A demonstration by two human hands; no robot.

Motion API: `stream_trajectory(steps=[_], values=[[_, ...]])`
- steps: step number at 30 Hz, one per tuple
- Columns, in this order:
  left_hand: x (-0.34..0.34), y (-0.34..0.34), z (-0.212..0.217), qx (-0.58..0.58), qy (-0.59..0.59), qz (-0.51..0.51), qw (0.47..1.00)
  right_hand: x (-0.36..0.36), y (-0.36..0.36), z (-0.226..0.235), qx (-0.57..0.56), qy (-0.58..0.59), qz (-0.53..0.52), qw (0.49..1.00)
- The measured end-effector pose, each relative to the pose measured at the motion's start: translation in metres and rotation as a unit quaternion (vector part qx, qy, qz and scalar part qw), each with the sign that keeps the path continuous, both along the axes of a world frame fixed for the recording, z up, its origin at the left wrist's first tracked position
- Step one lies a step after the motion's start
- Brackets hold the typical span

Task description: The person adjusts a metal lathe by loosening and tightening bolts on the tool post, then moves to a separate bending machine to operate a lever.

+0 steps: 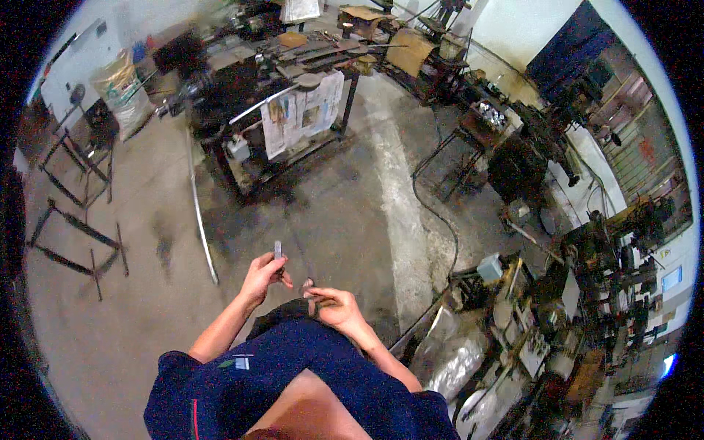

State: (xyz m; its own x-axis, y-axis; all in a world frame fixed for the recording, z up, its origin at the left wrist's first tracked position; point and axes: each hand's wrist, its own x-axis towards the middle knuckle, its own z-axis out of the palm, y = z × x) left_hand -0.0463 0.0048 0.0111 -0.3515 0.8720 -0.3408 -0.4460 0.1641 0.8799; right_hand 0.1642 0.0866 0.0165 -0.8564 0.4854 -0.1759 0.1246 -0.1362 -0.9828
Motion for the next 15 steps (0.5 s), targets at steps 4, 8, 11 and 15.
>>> stream_trajectory(steps=[4, 8, 11, 15], values=[[-0.068, 0.146, -0.008, 0.033, 0.041, 0.015, 0.999, -0.011, 0.118, -0.018, -0.013, 0.019, -0.061, 0.998], [-0.141, 0.280, -0.010, 0.020, 0.145, 0.056, 0.988, -0.032, 0.242, -0.031, -0.028, -0.013, -0.106, 0.994], [-0.197, 0.366, -0.011, -0.069, 0.346, 0.074, 0.933, -0.061, 0.339, -0.047, -0.032, -0.036, -0.105, 0.993], [-0.260, 0.468, -0.003, -0.139, 0.465, 0.086, 0.870, -0.116, 0.482, -0.068, -0.005, -0.007, -0.061, 0.998]])
